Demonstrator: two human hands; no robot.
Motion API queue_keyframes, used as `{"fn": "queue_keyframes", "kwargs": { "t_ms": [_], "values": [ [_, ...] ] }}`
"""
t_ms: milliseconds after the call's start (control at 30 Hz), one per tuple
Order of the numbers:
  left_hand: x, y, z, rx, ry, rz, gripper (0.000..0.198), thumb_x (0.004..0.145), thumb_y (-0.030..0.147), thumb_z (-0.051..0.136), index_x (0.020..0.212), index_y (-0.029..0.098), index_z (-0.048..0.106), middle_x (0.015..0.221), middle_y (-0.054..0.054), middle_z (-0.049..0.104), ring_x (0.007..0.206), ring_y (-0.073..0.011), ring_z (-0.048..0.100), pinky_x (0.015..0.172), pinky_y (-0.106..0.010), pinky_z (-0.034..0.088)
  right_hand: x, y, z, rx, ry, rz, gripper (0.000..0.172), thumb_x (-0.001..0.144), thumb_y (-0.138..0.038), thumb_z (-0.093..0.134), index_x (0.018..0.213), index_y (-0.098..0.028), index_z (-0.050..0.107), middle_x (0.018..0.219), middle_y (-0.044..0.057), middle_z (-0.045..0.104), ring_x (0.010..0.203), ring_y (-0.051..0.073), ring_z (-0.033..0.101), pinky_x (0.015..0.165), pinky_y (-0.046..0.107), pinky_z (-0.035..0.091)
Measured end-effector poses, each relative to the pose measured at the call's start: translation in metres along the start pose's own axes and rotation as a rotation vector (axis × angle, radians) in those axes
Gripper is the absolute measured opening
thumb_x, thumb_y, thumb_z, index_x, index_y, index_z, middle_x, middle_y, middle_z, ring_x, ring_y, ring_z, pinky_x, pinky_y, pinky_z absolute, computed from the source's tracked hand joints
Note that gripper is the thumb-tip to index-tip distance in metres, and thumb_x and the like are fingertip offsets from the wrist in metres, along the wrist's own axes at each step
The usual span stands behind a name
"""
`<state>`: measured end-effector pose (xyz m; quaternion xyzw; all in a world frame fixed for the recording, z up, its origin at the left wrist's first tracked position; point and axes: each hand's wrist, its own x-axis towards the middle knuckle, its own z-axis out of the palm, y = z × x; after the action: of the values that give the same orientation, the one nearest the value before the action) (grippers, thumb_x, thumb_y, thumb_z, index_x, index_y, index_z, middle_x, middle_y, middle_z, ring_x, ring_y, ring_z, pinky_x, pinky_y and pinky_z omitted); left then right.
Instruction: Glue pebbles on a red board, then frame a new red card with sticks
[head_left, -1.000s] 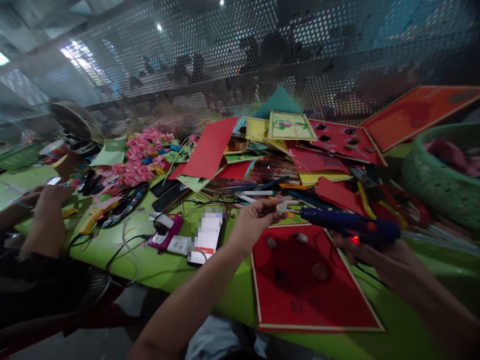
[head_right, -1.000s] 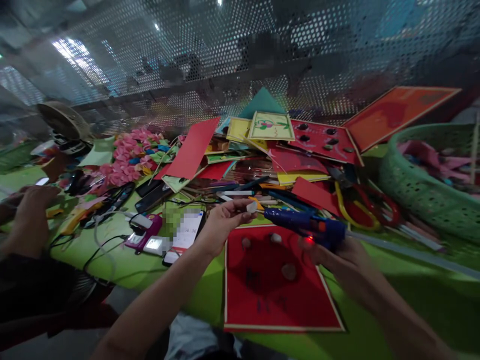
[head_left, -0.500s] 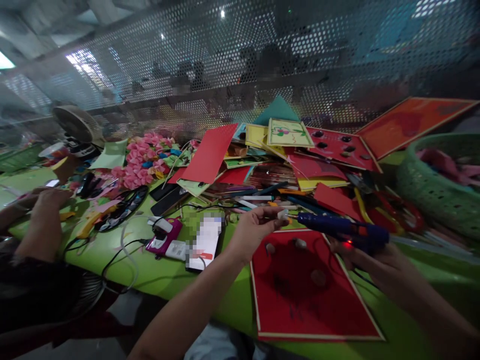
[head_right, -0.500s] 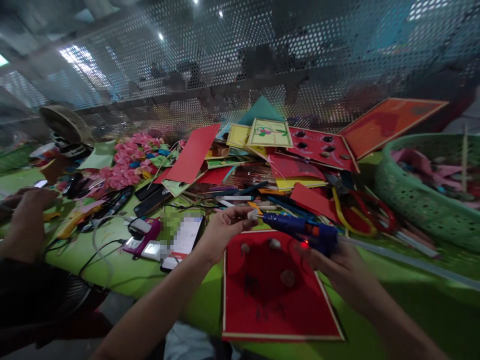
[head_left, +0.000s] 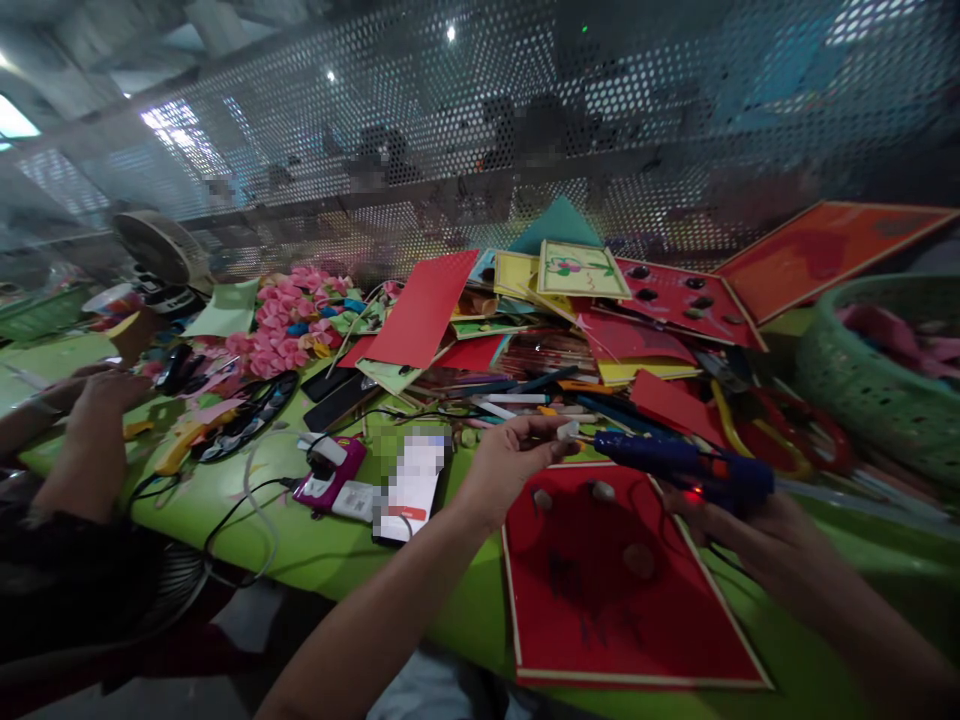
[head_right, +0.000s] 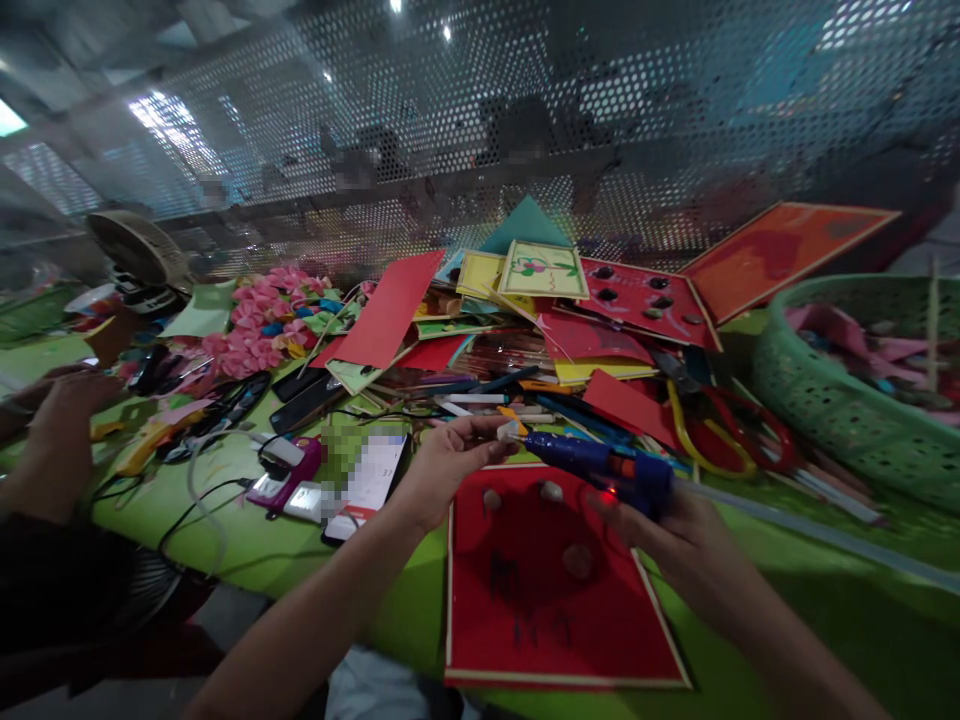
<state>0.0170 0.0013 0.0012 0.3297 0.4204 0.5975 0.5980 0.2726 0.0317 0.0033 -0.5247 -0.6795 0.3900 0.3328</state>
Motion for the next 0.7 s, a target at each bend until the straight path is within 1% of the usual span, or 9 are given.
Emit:
{"fn": "queue_keyframes", "kwargs": {
  "t_ms": [100,200,300,367,467,567,700],
  "values": [
    [0.000,0.001,0.001,0.005,0.010,-0.005,0.045,0.061,0.036,0.099,0.097,0.019,0.080,0.096,-0.006,0.080,0.086,-0.0170,0.074,0.089,-0.033,0.055,-0.001,-0.002,0.000,0.085,-0.086,0.061,0.045,0.061,-0.067,0.079,0.068,-0.022,0.074,0.058,0.003,0.063,0.053,0.019,0.052,0.046,0.028,0.045],
    [0.001,0.000,0.001,0.009,-0.010,-0.006,0.045,0.061,0.037,0.099,0.098,0.019,0.080,0.096,-0.006,0.080,0.086,-0.0168,0.074,0.090,-0.033,0.054,0.000,0.002,0.000,0.144,-0.078,0.071,0.044,0.060,-0.064,0.083,0.076,-0.023,0.077,0.065,0.003,0.067,0.060,0.021,0.055,0.052,0.029,0.049],
    [0.001,-0.001,0.001,0.026,-0.018,0.002,0.046,0.061,0.037,0.098,0.098,0.018,0.081,0.096,-0.006,0.080,0.086,-0.0163,0.073,0.091,-0.032,0.054,0.001,0.004,0.000,0.163,-0.066,0.083,0.042,0.059,-0.063,0.083,0.068,-0.024,0.074,0.059,0.002,0.061,0.057,0.019,0.051,0.051,0.028,0.048],
    [0.000,-0.001,0.001,0.033,-0.011,0.009,0.044,0.062,0.037,0.098,0.099,0.018,0.080,0.095,-0.006,0.080,0.087,-0.0161,0.073,0.091,-0.032,0.054,0.002,0.003,0.000,0.152,-0.051,0.093,0.042,0.058,-0.064,0.083,0.064,-0.023,0.072,0.058,0.002,0.060,0.055,0.018,0.049,0.050,0.027,0.046],
    [0.000,0.000,0.001,0.021,-0.012,0.009,0.044,0.064,0.036,0.097,0.100,0.018,0.080,0.096,-0.006,0.080,0.088,-0.0166,0.074,0.091,-0.031,0.054,0.001,-0.003,-0.001,0.133,-0.053,0.102,0.043,0.056,-0.064,0.083,0.065,-0.023,0.075,0.058,0.002,0.061,0.056,0.018,0.049,0.049,0.027,0.046],
    [0.000,0.000,0.001,0.013,-0.010,0.000,0.045,0.063,0.036,0.098,0.099,0.018,0.080,0.097,-0.007,0.080,0.088,-0.0174,0.075,0.090,-0.031,0.055,0.000,-0.008,0.000,0.141,-0.063,0.107,0.045,0.054,-0.065,0.083,0.065,-0.023,0.075,0.056,0.003,0.061,0.054,0.018,0.050,0.049,0.027,0.047],
    [0.000,-0.002,0.001,0.008,-0.006,-0.012,0.046,0.059,0.036,0.099,0.096,0.017,0.080,0.095,-0.006,0.080,0.086,-0.0163,0.074,0.089,-0.030,0.055,0.000,-0.006,0.001,0.169,-0.049,0.099,0.045,0.055,-0.066,0.083,0.066,-0.023,0.073,0.059,0.004,0.064,0.055,0.020,0.053,0.048,0.028,0.048]
  ]
}}
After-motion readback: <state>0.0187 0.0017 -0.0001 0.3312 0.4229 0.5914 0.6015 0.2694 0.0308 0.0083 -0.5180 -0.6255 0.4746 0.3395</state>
